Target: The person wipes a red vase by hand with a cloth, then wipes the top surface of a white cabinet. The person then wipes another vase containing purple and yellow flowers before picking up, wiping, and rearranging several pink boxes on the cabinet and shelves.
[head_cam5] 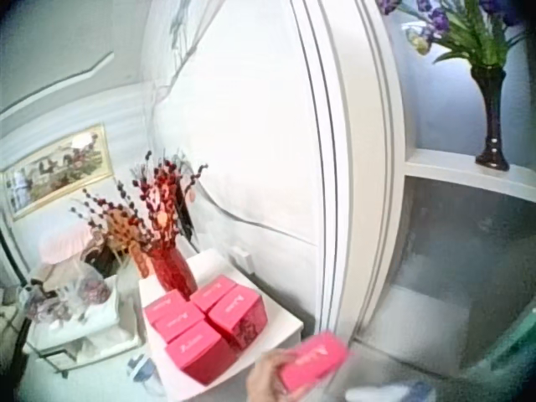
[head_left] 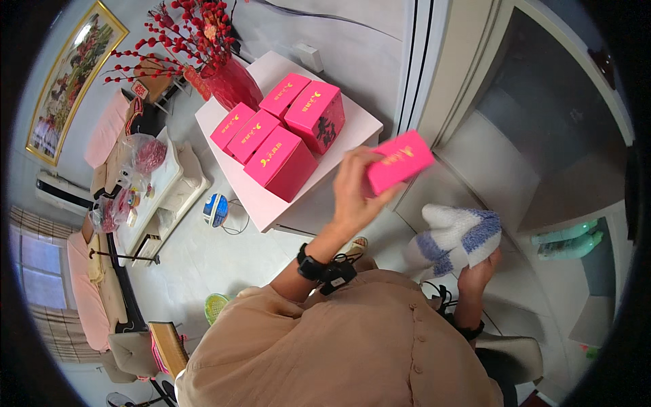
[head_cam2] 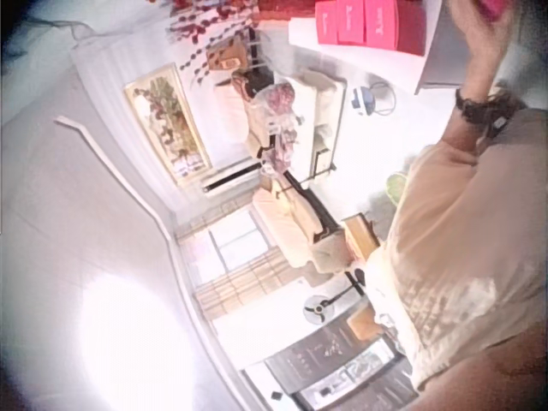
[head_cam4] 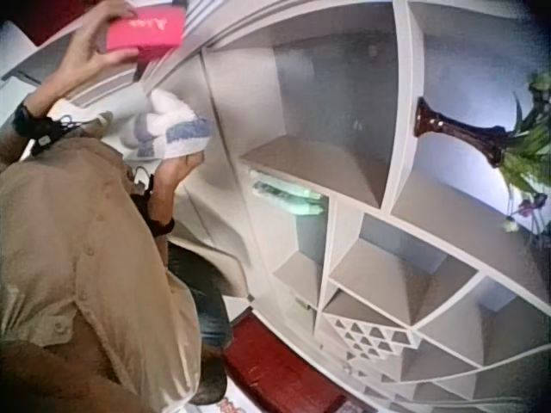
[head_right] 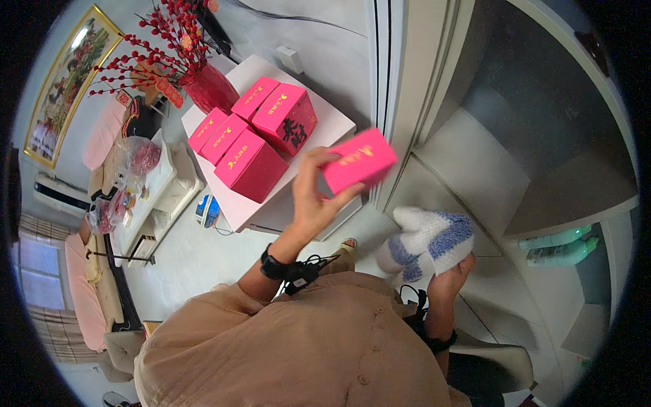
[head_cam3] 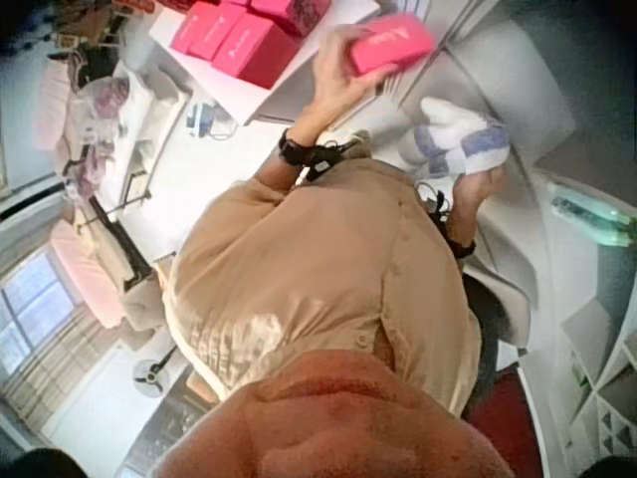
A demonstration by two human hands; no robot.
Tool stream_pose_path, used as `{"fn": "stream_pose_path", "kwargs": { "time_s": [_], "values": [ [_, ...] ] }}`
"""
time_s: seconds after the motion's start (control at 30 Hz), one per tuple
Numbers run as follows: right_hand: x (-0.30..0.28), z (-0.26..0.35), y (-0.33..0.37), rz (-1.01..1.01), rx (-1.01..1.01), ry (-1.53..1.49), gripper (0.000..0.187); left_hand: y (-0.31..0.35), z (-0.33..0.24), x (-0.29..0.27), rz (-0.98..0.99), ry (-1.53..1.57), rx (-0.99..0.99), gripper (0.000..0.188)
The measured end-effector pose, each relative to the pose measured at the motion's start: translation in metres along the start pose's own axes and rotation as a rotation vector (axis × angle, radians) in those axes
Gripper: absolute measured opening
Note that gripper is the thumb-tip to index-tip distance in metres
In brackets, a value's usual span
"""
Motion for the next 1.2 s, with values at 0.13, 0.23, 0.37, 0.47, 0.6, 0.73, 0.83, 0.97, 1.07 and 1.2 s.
{"fn": "stream_pose_path", "kwargs": {
  "time_s": [0.13,0.23,0.37,0.47,0.6,0.73,0.83,0.97,1.07,1.2],
  "values": [
    [0.03,0.001,-0.005,0.02,0.027,0.092,0.025,-0.004,0.024,-0.031,-0.236,-0.228,0.037,0.044],
    [0.033,-0.006,-0.002,-0.059,0.022,0.102,0.015,-0.012,0.033,-0.032,-0.306,-0.329,0.027,0.035],
    [0.039,-0.01,-0.011,0.105,0.043,0.233,0.017,-0.016,0.044,-0.026,-0.313,-0.544,0.124,0.021],
    [0.03,-0.007,-0.009,0.058,0.049,0.151,0.016,-0.021,0.044,-0.023,-0.307,-0.642,0.219,0.015],
    [0.024,-0.005,-0.013,-0.133,0.088,0.012,0.012,-0.019,0.053,-0.015,-0.239,-0.76,0.312,0.016],
    [0.013,0.017,-0.023,-0.241,0.008,-0.038,0.014,-0.008,0.062,-0.009,-0.191,-0.829,0.288,0.022],
    [-0.01,0.028,-0.028,-0.329,-0.075,-0.066,0.015,-0.002,0.054,-0.008,-0.22,-0.844,0.293,0.021],
    [-0.022,0.046,-0.033,-0.495,-0.093,-0.12,0.031,-0.003,0.041,-0.005,-0.239,-0.839,0.344,0.023],
    [-0.025,0.045,-0.037,-0.515,-0.06,-0.14,0.035,-0.002,0.01,0.002,-0.144,-0.645,0.354,0.022],
    [-0.029,0.04,-0.047,-0.414,-0.125,-0.328,0.037,0.021,-0.027,0.068,0.425,-0.036,0.277,0.027]
  ]
}}
Point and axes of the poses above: each hand's wrist, its own y-axis away from the middle knuckle, its own x-axis out of the palm, z = x × y, the point moved 3 cm from there along -y, towards the middle knuckle, and after that the axes turned 2 degrees about -x, right-handed, at the moved point
